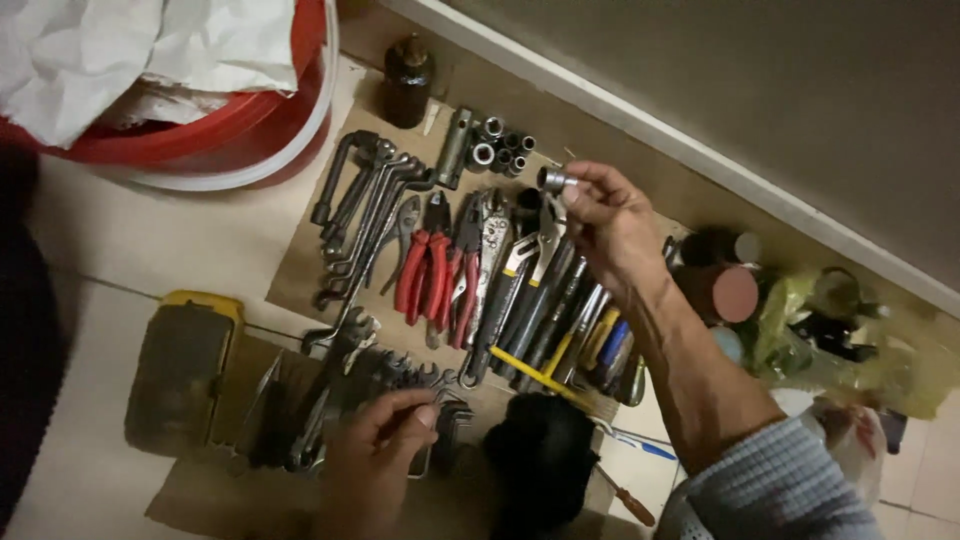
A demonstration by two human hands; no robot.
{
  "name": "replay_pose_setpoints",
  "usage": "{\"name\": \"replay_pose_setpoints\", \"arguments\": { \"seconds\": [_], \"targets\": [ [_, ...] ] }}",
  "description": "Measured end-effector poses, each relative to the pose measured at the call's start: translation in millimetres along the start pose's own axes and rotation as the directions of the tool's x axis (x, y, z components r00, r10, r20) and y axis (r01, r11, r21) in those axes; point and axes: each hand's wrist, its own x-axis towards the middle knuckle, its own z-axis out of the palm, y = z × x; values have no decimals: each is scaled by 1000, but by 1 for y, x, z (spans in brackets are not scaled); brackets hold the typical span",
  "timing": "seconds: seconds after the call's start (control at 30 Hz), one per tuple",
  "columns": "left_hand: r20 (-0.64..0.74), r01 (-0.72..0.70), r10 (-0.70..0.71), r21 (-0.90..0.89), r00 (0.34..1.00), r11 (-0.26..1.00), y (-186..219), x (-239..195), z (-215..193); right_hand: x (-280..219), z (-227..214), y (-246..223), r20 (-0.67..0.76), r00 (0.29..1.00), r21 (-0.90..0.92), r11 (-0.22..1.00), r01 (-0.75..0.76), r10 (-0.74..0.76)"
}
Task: The person sits on a stool and organizes various tools laid out on the floor. They pick up socket bits, wipe them with a black cloth, and place them into a yellow socket set case. They also handle a screwdriver and other small metal parts, arranging them on the floor.
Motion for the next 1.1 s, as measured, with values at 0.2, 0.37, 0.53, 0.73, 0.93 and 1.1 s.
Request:
{"name": "replay_pose_setpoints", "arguments": {
  "seconds": [0.2,0.37,0.53,0.73,0.93,1.1],
  "targets": [
    [15,106,-108,90,994,990,21,-15,7,-24,0,-5,117,990,38,996,75,-79],
    [0,-2,2,25,1000,1000,13,-16,14,-41,9,-19,116,986,-132,982,139,-124],
    [55,-83,77,128,996,988,27,-14,23,-74,16,-33,207,976,-391,909,144,-66],
    [324,-317,451,-391,831,864,9,-13,49,-139,21,-29,547,836,-581,738,345,40],
    [314,-72,252,-489,915,869,-7,-37,57,-191,17,-27,453,880,-637,742,208,141],
    [223,-8,130,-477,966,879,-22,-49,55,-224,3,5,72,991,-721,692,-29,116]
  ]
}}
